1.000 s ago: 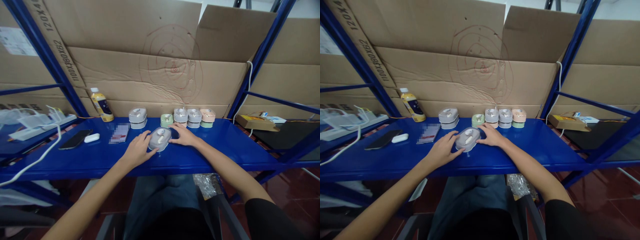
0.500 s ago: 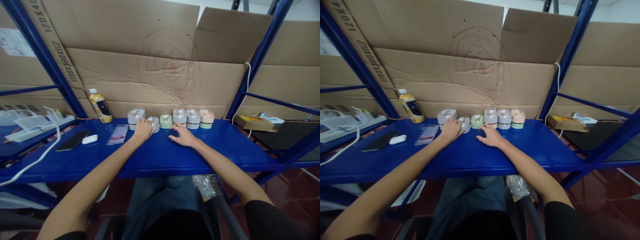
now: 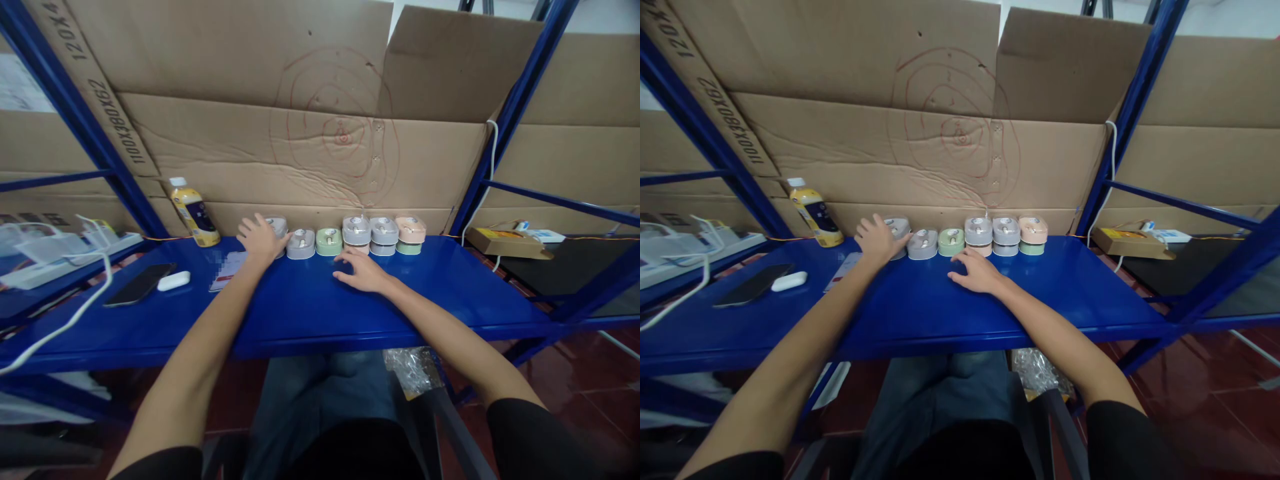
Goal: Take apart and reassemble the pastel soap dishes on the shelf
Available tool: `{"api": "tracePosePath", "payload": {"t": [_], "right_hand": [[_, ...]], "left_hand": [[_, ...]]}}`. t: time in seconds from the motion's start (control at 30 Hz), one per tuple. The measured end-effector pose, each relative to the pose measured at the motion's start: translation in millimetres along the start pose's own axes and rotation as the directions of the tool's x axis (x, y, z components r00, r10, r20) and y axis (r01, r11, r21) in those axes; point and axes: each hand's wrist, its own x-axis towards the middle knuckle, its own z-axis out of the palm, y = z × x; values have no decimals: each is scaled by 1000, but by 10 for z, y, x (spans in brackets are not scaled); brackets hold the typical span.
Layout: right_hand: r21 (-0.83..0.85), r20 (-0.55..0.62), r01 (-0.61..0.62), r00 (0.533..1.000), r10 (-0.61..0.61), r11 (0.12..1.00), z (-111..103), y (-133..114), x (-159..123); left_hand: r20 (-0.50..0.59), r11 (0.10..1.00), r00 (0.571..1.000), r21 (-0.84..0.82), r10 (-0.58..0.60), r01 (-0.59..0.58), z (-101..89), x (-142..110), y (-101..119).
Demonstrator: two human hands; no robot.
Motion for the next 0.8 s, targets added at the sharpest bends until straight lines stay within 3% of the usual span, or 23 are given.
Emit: {"api": "tracePosePath", "payload": {"t": [0.07, 0.17, 0.3, 0.37, 0.47, 0.57, 0.63, 0.7, 0.8], "right_hand": [[7, 4, -5, 1000, 5, 1000, -4, 3, -2], [12, -5, -9, 1000, 9, 1000, -4, 23, -5], [24, -27, -15, 1000, 15, 1000, 5, 38, 0], [37, -86, -24, 996, 27, 999, -6, 25, 6], [75, -256, -18, 966, 37, 997, -67, -12, 9], [82, -313, 30, 950, -3, 996, -153, -37, -5], [75, -222, 64, 974, -46, 995, -188, -34, -23], [75, -77, 96, 993, -90, 993, -189, -19, -39], [91, 101, 124, 986, -134, 988, -138, -4, -49]], "left_hand": [[80, 997, 995, -37, -60, 63, 37, 39, -29], [108, 997, 994, -62, -32, 39, 25, 59, -70], [-8, 992, 999, -114, 50, -51, -156, 20, -80], [-97, 968, 984, -190, 149, -165, -282, -52, -53], [-118, 825, 899, -362, 422, -435, -430, -274, 18], [18, 620, 741, -561, 671, -548, -461, -596, 94], [135, 556, 640, -649, 756, -520, -418, -796, 134], [197, 527, 579, -700, 791, -481, -349, -938, 160], [205, 509, 578, -745, 790, -431, -257, -1024, 171]]}}
